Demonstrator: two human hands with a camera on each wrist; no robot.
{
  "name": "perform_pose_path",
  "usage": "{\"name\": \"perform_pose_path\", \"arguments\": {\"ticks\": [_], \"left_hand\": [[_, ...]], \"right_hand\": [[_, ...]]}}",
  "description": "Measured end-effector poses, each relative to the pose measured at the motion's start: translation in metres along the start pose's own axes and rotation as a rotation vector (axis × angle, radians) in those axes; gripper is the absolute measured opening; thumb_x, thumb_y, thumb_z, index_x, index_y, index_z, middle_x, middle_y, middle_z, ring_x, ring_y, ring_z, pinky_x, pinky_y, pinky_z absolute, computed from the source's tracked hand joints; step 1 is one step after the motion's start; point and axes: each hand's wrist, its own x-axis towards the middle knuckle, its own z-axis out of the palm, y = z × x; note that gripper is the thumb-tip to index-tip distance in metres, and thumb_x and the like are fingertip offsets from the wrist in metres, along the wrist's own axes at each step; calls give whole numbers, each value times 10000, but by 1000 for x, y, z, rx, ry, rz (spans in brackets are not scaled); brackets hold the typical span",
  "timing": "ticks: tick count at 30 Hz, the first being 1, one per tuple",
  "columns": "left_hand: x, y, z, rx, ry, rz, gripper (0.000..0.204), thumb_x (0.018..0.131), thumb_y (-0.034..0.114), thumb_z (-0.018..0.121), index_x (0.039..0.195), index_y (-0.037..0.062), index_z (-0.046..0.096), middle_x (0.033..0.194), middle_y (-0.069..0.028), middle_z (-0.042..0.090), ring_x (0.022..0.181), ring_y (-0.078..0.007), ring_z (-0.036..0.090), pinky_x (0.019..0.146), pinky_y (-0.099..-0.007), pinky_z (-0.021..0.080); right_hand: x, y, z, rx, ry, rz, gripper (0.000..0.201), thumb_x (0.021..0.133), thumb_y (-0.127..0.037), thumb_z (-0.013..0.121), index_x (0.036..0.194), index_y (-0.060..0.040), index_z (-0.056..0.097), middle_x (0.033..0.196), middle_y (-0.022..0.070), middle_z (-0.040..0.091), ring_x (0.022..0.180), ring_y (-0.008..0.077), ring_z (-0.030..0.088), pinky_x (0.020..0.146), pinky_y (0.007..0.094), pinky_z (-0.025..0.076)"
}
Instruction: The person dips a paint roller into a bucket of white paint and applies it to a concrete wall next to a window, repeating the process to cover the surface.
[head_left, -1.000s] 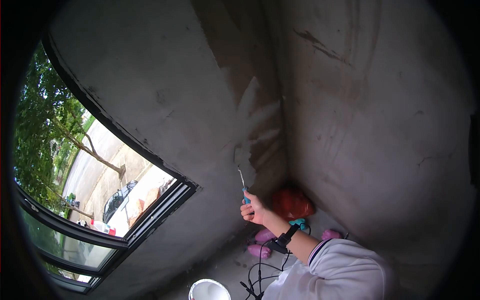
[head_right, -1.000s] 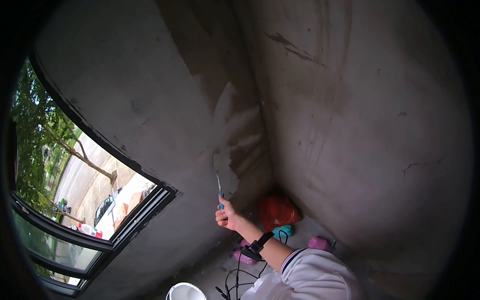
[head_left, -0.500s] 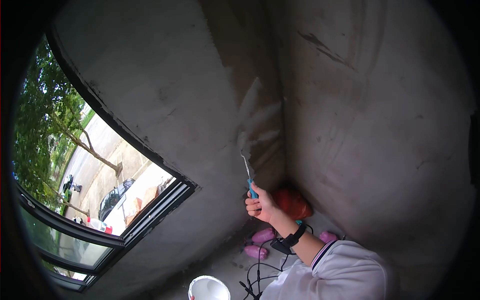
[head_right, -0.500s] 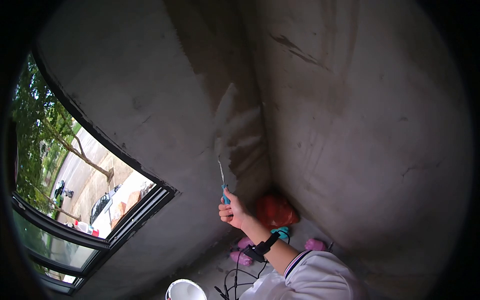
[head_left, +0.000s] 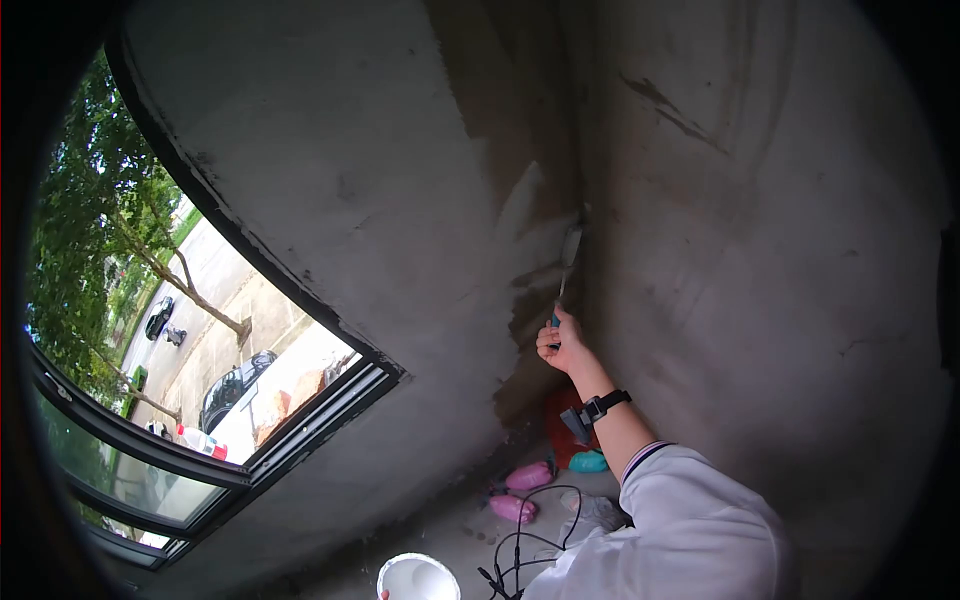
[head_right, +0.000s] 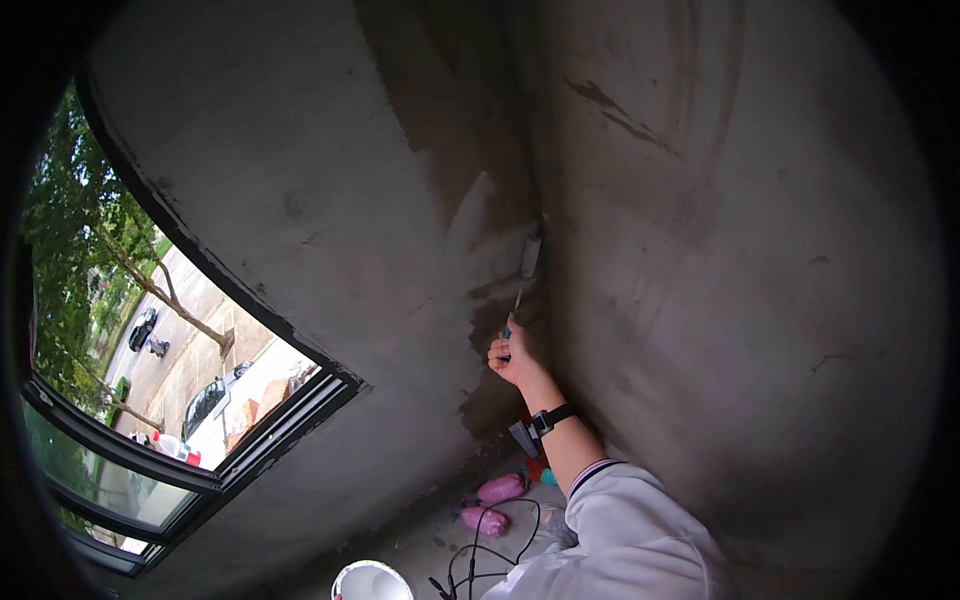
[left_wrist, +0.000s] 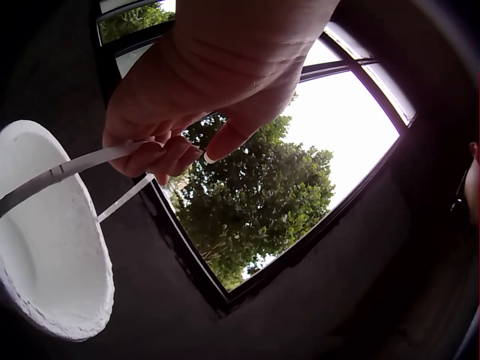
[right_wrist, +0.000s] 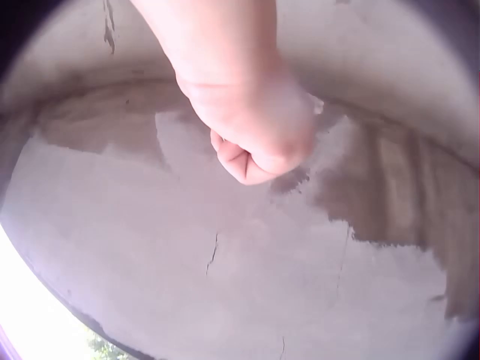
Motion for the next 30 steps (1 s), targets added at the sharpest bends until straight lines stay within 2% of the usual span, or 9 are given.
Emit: {"name": "perform_pose_path", "arguments": {"ticks": [5,10,12,14,19,21,23,26,30], "left_hand": [[5,0,-4,32,-58,-19,388,941,273,537,1180,-26,603,1079,-117,658,1000,-217,618,858,-338,480],[-13,24,47,79,-40,11,406,943,261,524,1208,-37,598,1136,-135,647,1038,-229,611,878,-350,476],[-14,28,59,92,-58,26,408,944,258,520,1214,-38,599,1152,-139,643,1047,-231,609,883,-352,473],[-14,30,65,116,-3,13,400,945,257,521,1205,-35,607,1161,-141,641,1057,-231,606,891,-350,469],[-3,17,54,83,-52,-18,421,947,268,526,1228,-38,591,1190,-150,633,1098,-242,599,918,-348,464],[-6,18,59,75,-44,-26,426,947,270,528,1235,-39,586,1198,-152,630,1111,-245,597,926,-350,463],[-9,21,64,111,-55,-14,430,948,272,529,1240,-39,581,1202,-148,630,1124,-245,593,931,-355,462],[-19,26,73,95,-34,9,430,953,275,518,1238,-40,581,1212,-149,625,1135,-247,588,935,-360,463],[-8,11,53,85,-11,-22,424,962,274,504,1245,-33,579,1209,-145,626,1128,-244,591,931,-354,464]], "right_hand": [[-47,94,9,-249,-85,79,459,936,-597,498,791,-177,385,535,-84,264,399,51,216,403,229,139],[-83,148,-2,-538,-119,141,451,953,-579,478,832,-150,408,561,-72,317,399,33,264,373,217,170],[-88,143,-8,-621,-85,107,433,971,-546,471,828,-140,420,558,-69,317,407,31,266,374,217,181],[-85,129,-26,-929,-7,-154,407,993,-494,459,858,-110,471,554,-61,357,409,29,305,361,227,214],[-76,90,-43,-1260,66,-799,409,1005,-376,482,826,-25,593,556,14,480,480,96,464,460,297,374],[-85,72,-37,-1364,172,-937,394,994,-358,500,853,-12,626,602,82,562,564,200,565,562,360,445],[-95,53,-34,-1435,320,-927,409,992,-366,475,893,-1,630,870,212,679,869,421,636,754,487,486],[-74,27,-60,-1485,489,-1068,400,987,-374,491,925,2,612,860,198,654,841,415,617,738,477,476],[-25,-9,-89,-1373,459,-1005,408,984,-390,509,848,-12,583,651,95,576,580,223,579,546,365,440]]}}
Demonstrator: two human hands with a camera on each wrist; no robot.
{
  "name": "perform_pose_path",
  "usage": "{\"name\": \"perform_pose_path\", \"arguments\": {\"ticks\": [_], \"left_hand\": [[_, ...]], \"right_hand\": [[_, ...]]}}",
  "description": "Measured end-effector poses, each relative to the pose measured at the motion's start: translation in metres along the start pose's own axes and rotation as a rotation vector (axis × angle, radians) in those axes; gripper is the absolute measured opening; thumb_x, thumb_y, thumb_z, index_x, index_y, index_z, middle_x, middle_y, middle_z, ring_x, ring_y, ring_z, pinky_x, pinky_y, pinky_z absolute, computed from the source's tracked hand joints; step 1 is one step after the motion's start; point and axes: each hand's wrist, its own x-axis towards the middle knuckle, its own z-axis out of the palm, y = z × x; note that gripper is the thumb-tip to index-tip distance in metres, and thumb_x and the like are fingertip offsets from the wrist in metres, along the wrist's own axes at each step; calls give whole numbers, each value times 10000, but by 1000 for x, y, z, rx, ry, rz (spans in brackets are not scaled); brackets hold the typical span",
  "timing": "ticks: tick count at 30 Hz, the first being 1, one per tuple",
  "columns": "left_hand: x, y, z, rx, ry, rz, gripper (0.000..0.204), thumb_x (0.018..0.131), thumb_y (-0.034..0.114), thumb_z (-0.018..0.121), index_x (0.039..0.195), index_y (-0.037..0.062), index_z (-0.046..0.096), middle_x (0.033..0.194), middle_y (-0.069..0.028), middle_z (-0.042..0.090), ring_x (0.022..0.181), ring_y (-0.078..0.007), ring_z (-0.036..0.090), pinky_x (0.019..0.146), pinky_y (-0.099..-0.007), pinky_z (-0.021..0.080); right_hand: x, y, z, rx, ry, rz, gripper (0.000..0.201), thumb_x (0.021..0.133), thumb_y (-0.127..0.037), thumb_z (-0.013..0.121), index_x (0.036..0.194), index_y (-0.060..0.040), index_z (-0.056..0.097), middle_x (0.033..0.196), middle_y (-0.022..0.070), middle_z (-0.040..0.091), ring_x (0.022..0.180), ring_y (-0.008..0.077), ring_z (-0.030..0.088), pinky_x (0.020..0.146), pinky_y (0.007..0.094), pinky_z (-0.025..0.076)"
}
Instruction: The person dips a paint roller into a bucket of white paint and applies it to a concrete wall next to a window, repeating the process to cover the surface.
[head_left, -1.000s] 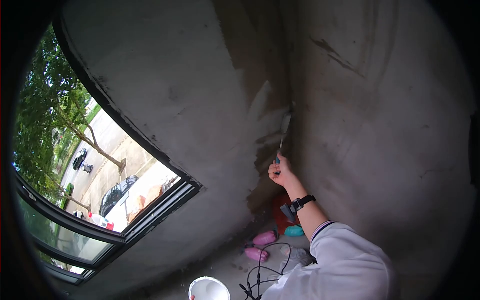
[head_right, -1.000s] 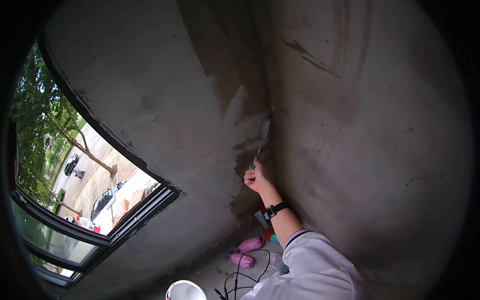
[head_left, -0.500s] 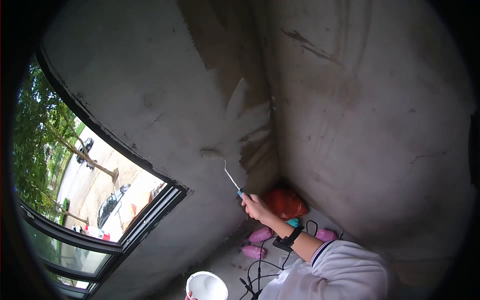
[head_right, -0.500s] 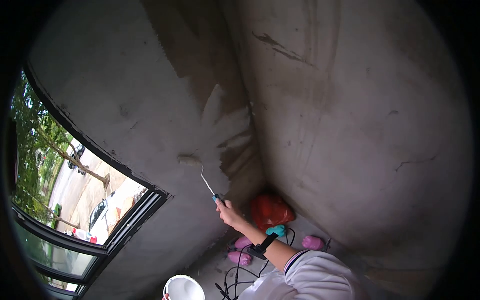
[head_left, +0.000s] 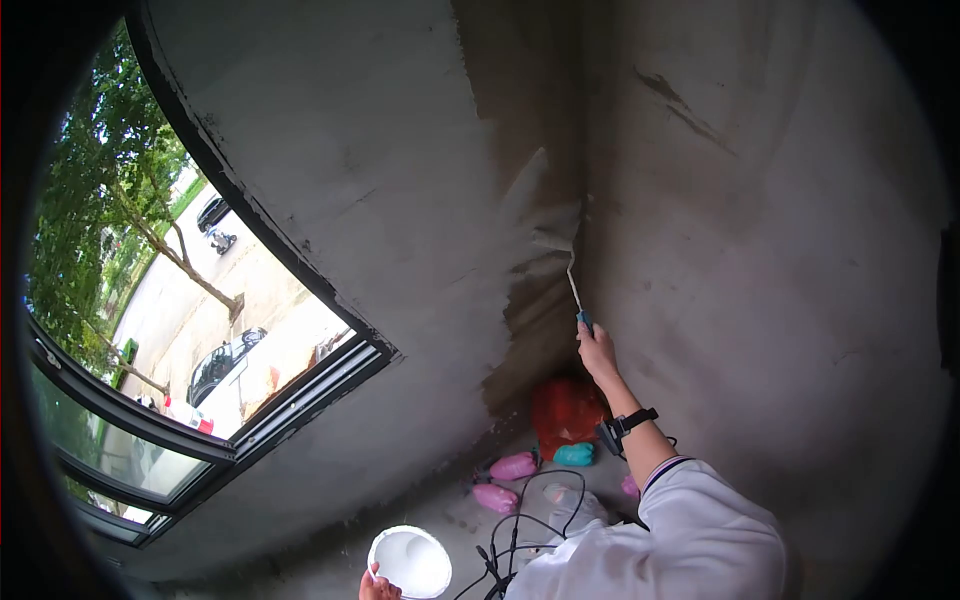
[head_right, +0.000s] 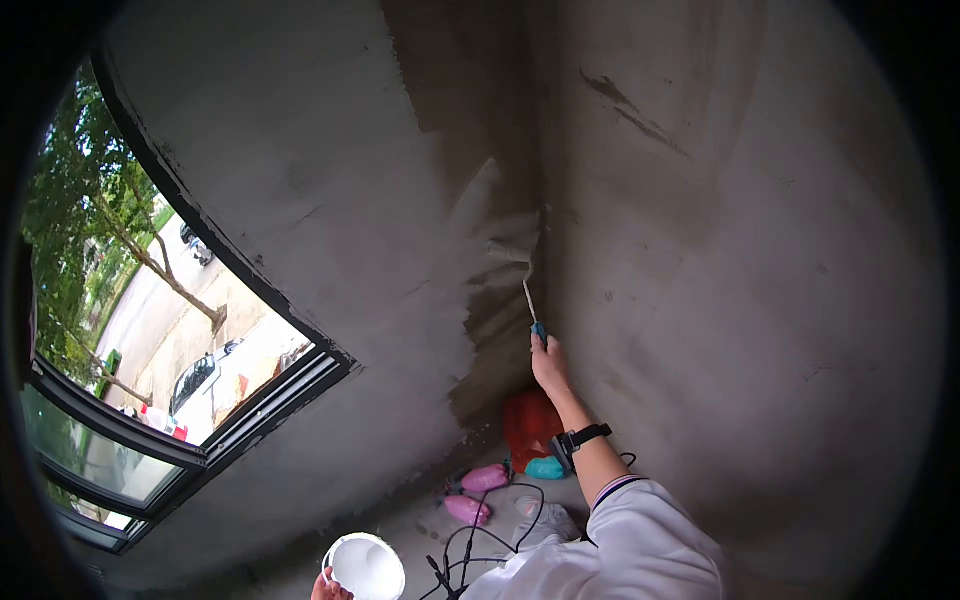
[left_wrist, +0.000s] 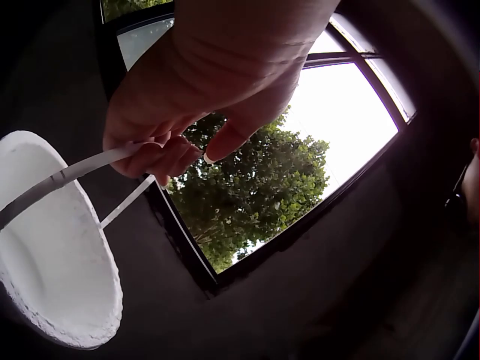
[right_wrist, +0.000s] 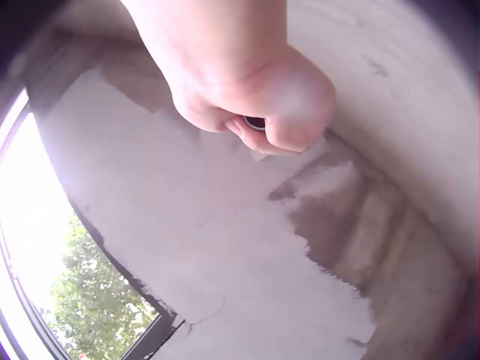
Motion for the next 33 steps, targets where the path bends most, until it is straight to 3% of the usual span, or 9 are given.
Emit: {"name": "perform_pose_path", "arguments": {"ticks": [2,3,5,6,7,9,22,29,33], "left_hand": [[8,-12,-9,-4,0,3,423,967,275,501,1248,-31,578,1200,-139,629,1111,-238,597,921,-353,468],[10,-17,-13,-3,-4,5,421,971,277,498,1251,-29,576,1191,-132,632,1095,-233,603,911,-352,472],[5,-21,-18,10,0,9,422,975,279,496,1251,-31,575,1171,-126,638,1069,-223,610,893,-346,478],[3,-21,-20,30,-4,14,423,979,281,494,1251,-32,573,1152,-119,644,1044,-213,617,875,-340,484],[1,-21,-22,36,12,4,423,979,281,494,1251,-32,573,1152,-119,644,1044,-213,617,875,-340,484],[-2,-24,-26,1,14,43,416,976,269,502,1248,-37,573,1106,-114,653,995,-192,625,847,-321,490],[-18,-33,2,54,116,-44,402,961,231,508,1255,-38,558,1161,-149,629,1052,-238,608,905,-349,470],[-15,-32,18,64,118,-41,456,976,238,494,1334,-44,471,1293,-198,557,1186,-296,552,1002,-421,442],[-13,-24,24,19,15,24,513,955,286,533,1336,-51,467,1313,-192,546,1224,-299,529,1037,-425,421]], "right_hand": [[24,59,17,-21,27,-50,395,985,-393,512,800,-47,552,612,26,518,506,122,516,477,316,397],[28,60,13,-17,-93,98,434,978,-419,472,993,0,584,911,244,646,908,450,604,759,493,464],[51,93,14,-66,-174,137,446,981,-440,442,1081,-29,583,971,267,643,960,470,593,803,518,462],[57,90,4,-220,-172,85,460,983,-459,411,1167,-66,563,1028,279,636,1001,479,582,839,546,456],[57,89,-1,-332,-42,-38,441,997,-449,407,1052,-49,585,913,238,654,858,433,627,740,505,475],[61,71,-21,-485,-89,59,462,990,-462,399,1114,-59,589,1030,283,638,996,486,576,828,554,444],[52,172,-5,-815,-246,209,479,973,-490,409,1100,-68,597,1042,236,665,998,439,621,847,546,481],[42,110,-27,-791,-89,182,468,978,-469,416,1025,-42,601,970,245,663,933,456,615,807,561,464],[56,65,-40,-534,38,3,473,983,-466,417,991,-25,585,915,253,657,885,467,612,758,558,457]]}}
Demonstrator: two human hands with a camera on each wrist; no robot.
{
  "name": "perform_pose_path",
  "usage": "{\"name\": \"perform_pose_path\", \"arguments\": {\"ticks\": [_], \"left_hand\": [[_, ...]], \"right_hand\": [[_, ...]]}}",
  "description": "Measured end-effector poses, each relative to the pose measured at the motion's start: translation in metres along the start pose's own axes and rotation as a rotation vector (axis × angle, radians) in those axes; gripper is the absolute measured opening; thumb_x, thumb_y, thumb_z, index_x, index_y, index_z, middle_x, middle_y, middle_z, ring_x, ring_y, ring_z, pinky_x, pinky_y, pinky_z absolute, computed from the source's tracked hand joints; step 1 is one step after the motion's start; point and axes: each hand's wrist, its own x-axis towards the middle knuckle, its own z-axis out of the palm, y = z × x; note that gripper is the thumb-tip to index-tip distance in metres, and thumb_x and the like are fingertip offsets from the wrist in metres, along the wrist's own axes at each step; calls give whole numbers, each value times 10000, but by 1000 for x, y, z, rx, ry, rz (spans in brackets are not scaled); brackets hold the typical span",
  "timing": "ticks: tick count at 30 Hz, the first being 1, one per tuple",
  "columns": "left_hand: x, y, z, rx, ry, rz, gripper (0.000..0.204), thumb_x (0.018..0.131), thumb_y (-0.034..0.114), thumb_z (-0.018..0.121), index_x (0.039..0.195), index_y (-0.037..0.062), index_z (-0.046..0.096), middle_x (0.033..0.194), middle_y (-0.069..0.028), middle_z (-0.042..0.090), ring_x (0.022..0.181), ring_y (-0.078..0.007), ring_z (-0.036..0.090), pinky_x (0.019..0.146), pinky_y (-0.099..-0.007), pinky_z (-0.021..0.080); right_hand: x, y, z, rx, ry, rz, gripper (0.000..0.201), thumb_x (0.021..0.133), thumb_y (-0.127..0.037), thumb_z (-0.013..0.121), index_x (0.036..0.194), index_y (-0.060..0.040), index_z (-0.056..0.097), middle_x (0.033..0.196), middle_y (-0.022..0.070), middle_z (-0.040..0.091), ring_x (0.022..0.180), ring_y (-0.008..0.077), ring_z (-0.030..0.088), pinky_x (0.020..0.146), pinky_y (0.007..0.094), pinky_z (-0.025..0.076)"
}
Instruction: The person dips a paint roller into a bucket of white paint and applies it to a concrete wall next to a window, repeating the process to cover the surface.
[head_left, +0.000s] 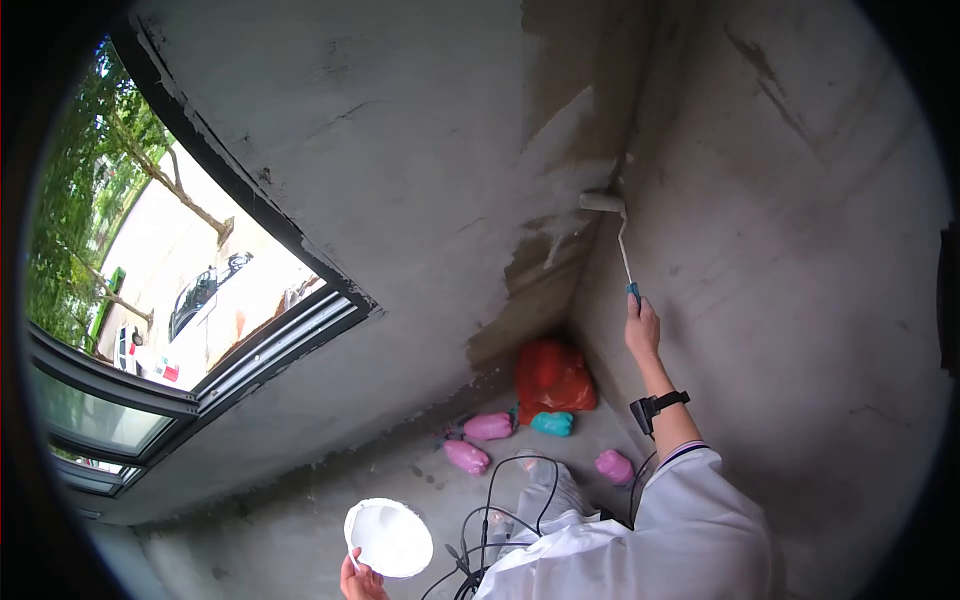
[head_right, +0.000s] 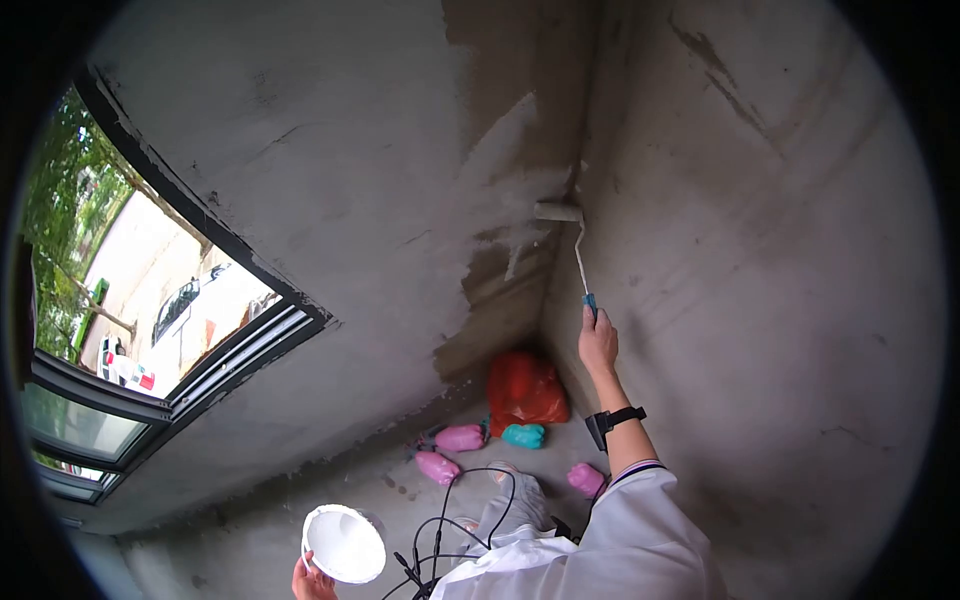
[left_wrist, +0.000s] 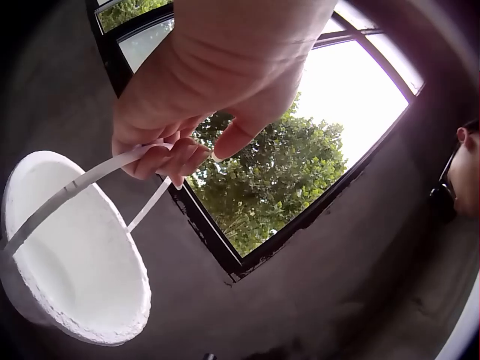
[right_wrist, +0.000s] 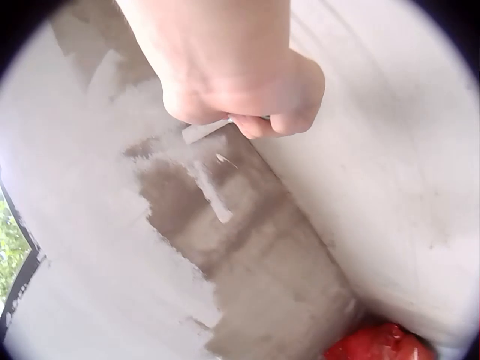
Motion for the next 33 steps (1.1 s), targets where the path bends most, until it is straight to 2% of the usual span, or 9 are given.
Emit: {"name": "perform_pose_path", "arguments": {"ticks": [7,11,13,14,16,17,22,29,33], "left_hand": [[7,7,1,-105,-84,27,418,882,102,521,1272,-47,541,1080,-77,636,919,-131,598,775,-254,466],[11,1,-3,-96,-33,29,409,887,107,523,1268,-40,546,1093,-75,634,935,-136,600,783,-258,471],[11,-1,-9,-57,-8,14,413,893,118,517,1275,-38,541,1105,-84,633,967,-160,608,806,-279,480],[10,1,-9,-63,-12,24,413,893,118,517,1275,-38,541,1105,-84,633,967,-160,608,806,-279,480],[4,5,-6,-65,12,19,411,908,143,514,1277,-34,542,1115,-93,633,993,-176,612,831,-301,486],[4,5,-10,-35,-10,10,409,914,158,516,1275,-30,547,1128,-98,633,1000,-176,612,846,-310,486],[0,8,-13,-24,12,10,412,920,181,524,1280,-18,552,1148,-108,634,1008,-177,613,848,-312,486],[1,3,-16,-46,-12,39,418,938,223,524,1275,-24,552,1154,-121,638,1027,-200,621,855,-312,495],[5,-3,-18,-58,-24,64,420,950,239,521,1271,-30,549,1145,-124,640,1020,-202,622,841,-312,501]], "right_hand": [[-1,-18,-27,303,-30,-2,396,969,-394,512,927,-4,565,838,221,637,821,442,602,711,500,445],[-4,-12,-15,366,-48,-46,361,959,-362,548,941,-2,555,780,196,622,776,397,602,691,477,450],[-11,0,-6,494,-118,-23,339,984,-369,533,865,-52,544,558,-12,441,449,102,412,427,284,337],[-22,-7,-15,501,-113,-31,339,984,-369,533,865,-52,544,558,-12,441,449,102,412,427,284,337],[-51,-39,-48,857,-490,274,315,989,-372,535,869,-81,543,535,-57,382,396,55,328,382,252,316],[-56,-39,-47,863,-489,269,315,989,-372,535,869,-81,543,535,-57,382,396,55,328,382,252,316],[-62,-39,-34,1306,-873,315,273,996,-361,533,910,-101,544,540,-76,358,418,26,343,502,249,437],[-35,-36,-33,1256,-1011,325,378,1007,-459,461,942,-104,576,543,-73,343,416,35,306,472,226,377],[-35,-32,-26,1060,-796,371,421,1008,-494,428,947,-100,562,539,-73,343,419,31,282,407,198,290]]}}
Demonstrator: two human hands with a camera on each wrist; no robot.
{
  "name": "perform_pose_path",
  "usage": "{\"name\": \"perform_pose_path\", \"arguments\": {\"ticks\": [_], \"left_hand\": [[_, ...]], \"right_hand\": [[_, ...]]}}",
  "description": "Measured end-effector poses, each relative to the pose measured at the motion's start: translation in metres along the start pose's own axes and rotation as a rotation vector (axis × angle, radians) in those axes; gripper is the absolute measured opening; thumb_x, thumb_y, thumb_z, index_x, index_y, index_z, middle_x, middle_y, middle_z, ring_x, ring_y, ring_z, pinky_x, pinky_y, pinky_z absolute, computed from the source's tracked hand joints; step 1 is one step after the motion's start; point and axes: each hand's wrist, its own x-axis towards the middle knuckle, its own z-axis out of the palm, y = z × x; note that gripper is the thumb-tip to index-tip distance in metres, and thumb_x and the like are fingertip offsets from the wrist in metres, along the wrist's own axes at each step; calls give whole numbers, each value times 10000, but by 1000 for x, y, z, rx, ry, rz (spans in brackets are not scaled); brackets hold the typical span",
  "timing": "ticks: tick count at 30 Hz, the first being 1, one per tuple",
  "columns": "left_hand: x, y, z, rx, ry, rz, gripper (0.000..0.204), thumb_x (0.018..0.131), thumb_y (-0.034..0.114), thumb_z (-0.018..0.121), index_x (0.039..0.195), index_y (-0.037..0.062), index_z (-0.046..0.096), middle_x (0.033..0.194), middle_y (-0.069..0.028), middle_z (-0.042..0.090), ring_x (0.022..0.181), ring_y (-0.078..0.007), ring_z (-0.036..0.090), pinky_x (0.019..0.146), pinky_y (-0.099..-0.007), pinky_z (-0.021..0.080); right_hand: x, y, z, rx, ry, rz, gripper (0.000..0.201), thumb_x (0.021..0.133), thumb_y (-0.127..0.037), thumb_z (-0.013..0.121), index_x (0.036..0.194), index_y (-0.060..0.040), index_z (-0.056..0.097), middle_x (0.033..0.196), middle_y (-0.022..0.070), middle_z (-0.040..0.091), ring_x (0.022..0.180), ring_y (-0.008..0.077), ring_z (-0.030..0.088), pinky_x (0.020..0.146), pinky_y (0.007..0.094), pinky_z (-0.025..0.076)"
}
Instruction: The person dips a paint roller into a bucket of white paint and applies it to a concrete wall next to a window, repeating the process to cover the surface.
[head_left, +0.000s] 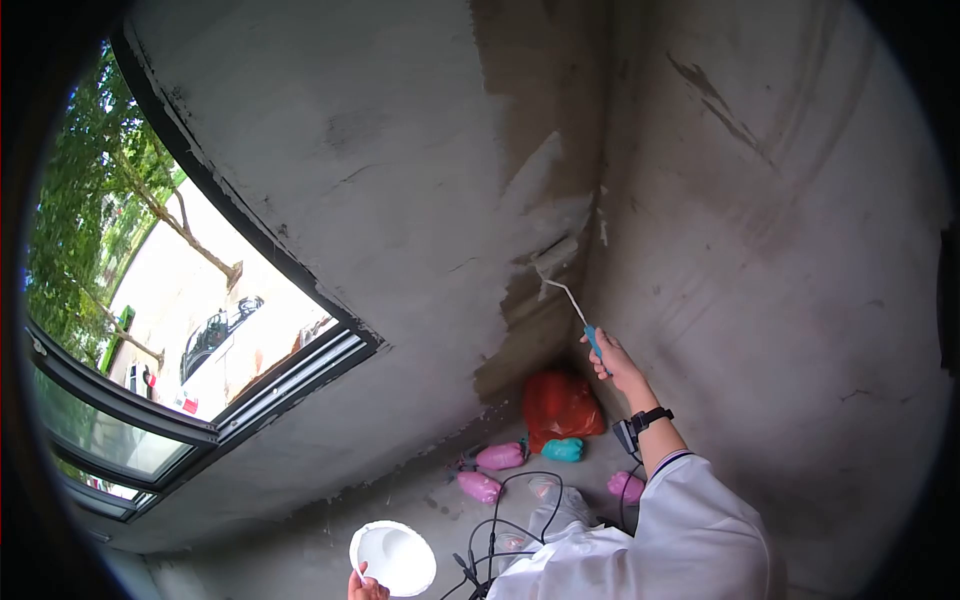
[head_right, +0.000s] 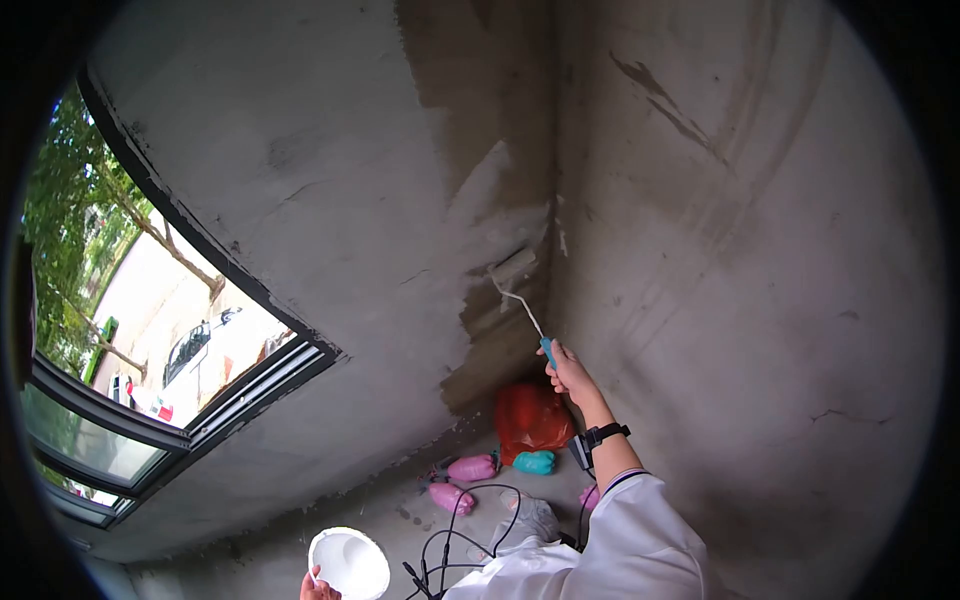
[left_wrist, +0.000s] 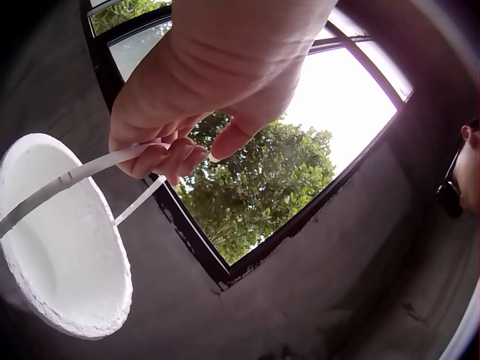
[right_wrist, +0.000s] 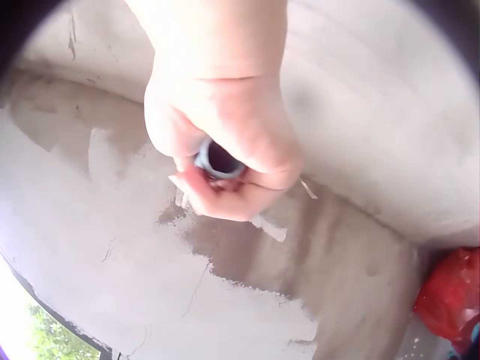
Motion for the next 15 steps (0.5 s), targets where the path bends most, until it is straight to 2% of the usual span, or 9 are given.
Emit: {"name": "perform_pose_path", "arguments": {"ticks": [2,4,6,9,14,15], "left_hand": [[-1,4,6,23,16,-6,422,957,244,518,1272,-36,544,1142,-124,639,1014,-199,622,831,-309,502],[0,2,7,40,31,-20,423,959,246,514,1271,-40,542,1143,-123,638,1015,-198,620,836,-308,499],[-2,3,17,52,37,-24,431,964,248,500,1277,-45,538,1148,-122,634,1021,-197,615,852,-312,491],[-9,8,26,83,33,-33,435,967,251,493,1287,-41,533,1157,-129,631,1029,-205,616,872,-318,491],[-5,0,25,89,35,-34,448,955,247,499,1304,-33,521,1199,-146,621,1082,-231,610,916,-348,488],[-4,-2,24,79,29,-40,455,948,247,505,1308,-31,517,1214,-151,617,1103,-238,606,932,-360,485]], "right_hand": [[15,14,-10,-234,277,-111,416,990,-511,461,893,-114,539,530,-71,341,390,28,267,352,206,235],[20,28,-12,-200,296,-118,413,979,-514,483,860,-120,516,521,-72,339,372,28,261,335,209,211],[21,23,-8,-93,330,-150,444,957,-521,529,751,-136,447,494,-72,330,338,29,264,309,217,189],[29,3,-7,-98,294,-212,481,947,-546,532,709,-138,437,492,-71,335,337,30,266,307,220,196],[39,-7,-12,-92,267,-158,555,928,-630,485,685,-134,425,491,-58,340,342,48,278,314,233,217],[47,1,-21,-109,245,-91,557,931,-633,473,685,-136,424,489,-57,339,346,54,281,318,241,221]]}}
